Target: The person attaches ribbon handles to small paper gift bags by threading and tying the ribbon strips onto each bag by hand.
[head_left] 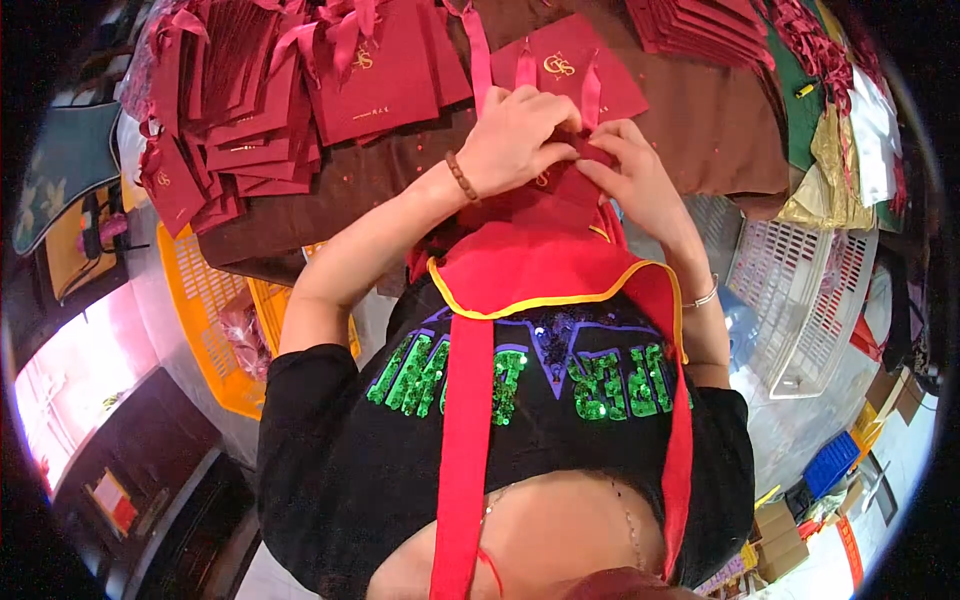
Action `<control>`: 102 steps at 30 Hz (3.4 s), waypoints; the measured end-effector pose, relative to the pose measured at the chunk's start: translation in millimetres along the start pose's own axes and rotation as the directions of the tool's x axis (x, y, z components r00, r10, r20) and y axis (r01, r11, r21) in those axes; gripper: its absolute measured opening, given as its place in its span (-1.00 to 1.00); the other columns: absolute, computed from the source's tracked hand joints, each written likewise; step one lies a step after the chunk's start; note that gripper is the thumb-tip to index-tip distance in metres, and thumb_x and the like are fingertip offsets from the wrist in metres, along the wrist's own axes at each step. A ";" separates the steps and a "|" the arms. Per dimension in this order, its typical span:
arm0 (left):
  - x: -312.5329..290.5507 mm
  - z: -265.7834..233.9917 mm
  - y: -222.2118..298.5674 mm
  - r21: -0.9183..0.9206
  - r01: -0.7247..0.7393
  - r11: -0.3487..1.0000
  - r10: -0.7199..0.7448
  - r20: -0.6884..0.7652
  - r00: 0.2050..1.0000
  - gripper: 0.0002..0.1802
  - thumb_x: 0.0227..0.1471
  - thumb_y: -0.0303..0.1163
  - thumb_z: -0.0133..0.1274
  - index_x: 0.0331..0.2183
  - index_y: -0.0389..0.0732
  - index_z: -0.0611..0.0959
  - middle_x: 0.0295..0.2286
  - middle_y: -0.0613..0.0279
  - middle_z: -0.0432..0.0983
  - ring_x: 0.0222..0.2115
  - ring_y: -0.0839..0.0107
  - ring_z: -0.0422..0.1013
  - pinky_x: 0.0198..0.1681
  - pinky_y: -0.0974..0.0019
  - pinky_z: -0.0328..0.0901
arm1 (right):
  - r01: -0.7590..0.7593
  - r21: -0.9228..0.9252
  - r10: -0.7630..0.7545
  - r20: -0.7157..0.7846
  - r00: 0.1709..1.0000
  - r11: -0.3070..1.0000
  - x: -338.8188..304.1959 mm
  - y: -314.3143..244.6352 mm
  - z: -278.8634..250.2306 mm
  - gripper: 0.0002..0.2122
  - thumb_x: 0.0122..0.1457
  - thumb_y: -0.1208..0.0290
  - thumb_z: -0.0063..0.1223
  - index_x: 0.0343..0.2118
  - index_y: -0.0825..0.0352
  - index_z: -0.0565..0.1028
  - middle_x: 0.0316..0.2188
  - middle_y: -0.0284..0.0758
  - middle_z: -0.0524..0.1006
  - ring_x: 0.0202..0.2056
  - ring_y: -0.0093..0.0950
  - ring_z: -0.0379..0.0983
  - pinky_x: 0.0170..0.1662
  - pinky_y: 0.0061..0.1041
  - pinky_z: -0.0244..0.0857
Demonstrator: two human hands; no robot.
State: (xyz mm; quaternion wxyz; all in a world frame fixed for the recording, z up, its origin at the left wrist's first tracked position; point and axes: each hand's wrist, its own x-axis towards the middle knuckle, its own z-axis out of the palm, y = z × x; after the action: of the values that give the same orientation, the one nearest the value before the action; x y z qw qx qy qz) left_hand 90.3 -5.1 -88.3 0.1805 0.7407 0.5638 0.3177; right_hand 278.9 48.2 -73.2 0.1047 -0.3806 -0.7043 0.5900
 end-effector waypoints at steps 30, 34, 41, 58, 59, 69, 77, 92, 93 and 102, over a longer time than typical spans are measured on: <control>81.5 -20.7 -27.3 -0.238 0.323 0.916 -0.138 0.570 0.810 -0.64 -0.08 -0.16 0.00 -0.61 -0.27 0.63 -0.70 0.31 0.44 -0.61 0.55 0.33 -0.49 0.42 0.23 | 0.200 -0.236 -0.230 -0.108 0.967 0.951 -2.2 1.5 9.3 -0.82 0.02 0.49 0.09 -0.35 0.48 0.44 -0.25 -0.32 0.30 -0.40 -0.57 0.33 -0.43 -0.65 0.26; 71.1 -31.2 -13.5 0.090 0.226 0.970 -0.216 0.745 0.631 -0.61 -0.08 -0.15 -0.01 -0.56 -0.33 0.59 -0.72 0.20 0.38 -0.65 0.52 0.27 -0.50 0.32 0.19 | 0.172 -0.257 -0.217 -0.156 0.964 0.951 -3.6 -1.3 12.6 -0.82 0.00 0.49 0.10 -0.36 0.47 0.44 -0.27 -0.29 0.32 -0.36 -0.48 0.35 -0.34 -0.58 0.25; 69.8 -22.8 -28.8 -0.323 0.355 0.878 0.100 0.846 0.523 -0.74 -0.20 -0.30 0.08 -0.49 -0.32 0.61 -0.70 0.28 0.42 -0.63 0.57 0.25 -0.51 0.36 0.16 | 0.241 -0.354 -0.302 -0.128 0.945 0.904 -7.0 -11.5 18.1 -0.83 -0.01 0.50 0.10 -0.36 0.45 0.44 -0.27 -0.27 0.33 -0.35 -0.45 0.36 -0.34 -0.56 0.26; 79.3 -53.5 -64.0 -0.129 0.031 0.991 0.014 0.337 0.941 -0.60 -0.01 -0.14 -0.04 -0.22 -0.24 0.54 -0.32 0.12 0.52 -0.28 0.33 0.42 -0.18 0.32 0.28 | 0.254 -0.369 -0.330 -0.159 0.930 0.894 3.0 15.1 5.5 -0.75 0.01 0.43 0.08 -0.27 0.45 0.41 -0.30 -0.28 0.34 -0.39 -0.53 0.33 -0.35 -0.61 0.22; 69.9 -62.3 -61.8 -0.205 0.037 0.978 0.052 0.413 0.909 -0.60 -0.04 -0.14 -0.03 -0.21 -0.20 0.54 -0.31 0.11 0.51 -0.25 0.21 0.42 -0.15 0.28 0.27 | 0.285 -0.408 -0.377 -0.164 0.912 0.867 3.5 15.8 4.1 -0.73 0.00 0.42 0.09 -0.25 0.44 0.40 -0.33 -0.28 0.35 -0.39 -0.52 0.32 -0.34 -0.61 0.21; -49.7 -28.5 -9.3 0.223 -0.145 0.964 0.091 0.233 0.968 -0.73 -0.21 -0.30 0.12 -0.36 -0.09 0.50 -0.36 0.31 0.36 -0.17 0.31 0.23 -0.13 0.16 0.05 | 0.428 -0.523 -0.634 -0.315 0.706 0.737 30.4 -10.7 0.7 -0.83 0.01 0.63 -0.05 -0.29 0.38 0.43 -0.36 -0.24 0.42 -0.30 -0.40 0.38 -0.21 -0.53 0.27; -61.7 -67.8 -15.8 0.158 -0.150 0.976 0.124 0.163 0.979 -0.92 -0.10 -0.33 0.07 -0.45 -0.02 0.52 -0.60 0.39 0.40 -0.46 0.42 0.34 -0.25 0.28 0.09 | 0.386 -0.394 -0.428 -0.023 0.903 0.834 59.8 1.0 25.1 -0.82 0.11 0.48 -0.08 -0.26 0.45 0.43 -0.40 -0.24 0.48 -0.31 -0.41 0.42 -0.21 -0.56 0.26; -108.5 -105.7 -56.0 -0.834 0.383 0.397 -0.518 0.141 0.844 -0.88 -0.01 -0.51 0.01 -0.34 -0.28 0.53 -0.44 0.31 0.48 -0.43 0.57 0.38 -0.32 0.48 0.26 | -0.067 0.036 0.053 0.301 0.952 0.997 60.0 -14.2 -0.1 -0.70 0.11 0.40 -0.03 -0.14 0.47 0.42 -0.34 -0.46 0.45 -0.29 -0.71 0.30 -0.20 -0.71 0.19; -107.5 -98.3 -56.8 -0.968 0.150 0.202 -0.536 0.019 0.844 -0.86 0.00 -0.54 -0.02 -0.30 -0.26 0.52 -0.42 0.29 0.48 -0.43 0.55 0.39 -0.27 0.44 0.28 | -0.067 0.036 0.053 0.301 0.952 0.997 59.6 -14.9 0.5 -0.70 0.11 0.40 -0.03 -0.14 0.47 0.42 -0.34 -0.46 0.45 -0.29 -0.71 0.30 -0.20 -0.71 0.19; -61.1 -62.4 -14.4 -0.975 -0.170 -0.141 -0.533 -0.070 0.843 -0.70 0.14 -0.32 -0.16 -0.15 -0.30 0.45 -0.38 0.19 0.48 -0.26 0.30 0.40 -0.15 0.22 0.30 | -0.061 -0.019 0.064 0.279 0.958 0.998 58.0 -17.4 1.4 -0.70 0.11 0.40 -0.02 -0.15 0.50 0.42 -0.33 -0.45 0.45 -0.29 -0.71 0.31 -0.21 -0.72 0.20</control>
State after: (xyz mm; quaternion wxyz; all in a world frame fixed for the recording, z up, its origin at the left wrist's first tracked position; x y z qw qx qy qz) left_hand 28.0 -64.5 -67.9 0.5721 0.1599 0.2618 0.7607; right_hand 231.0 85.1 -75.3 -0.0165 -0.3161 -0.7028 0.6370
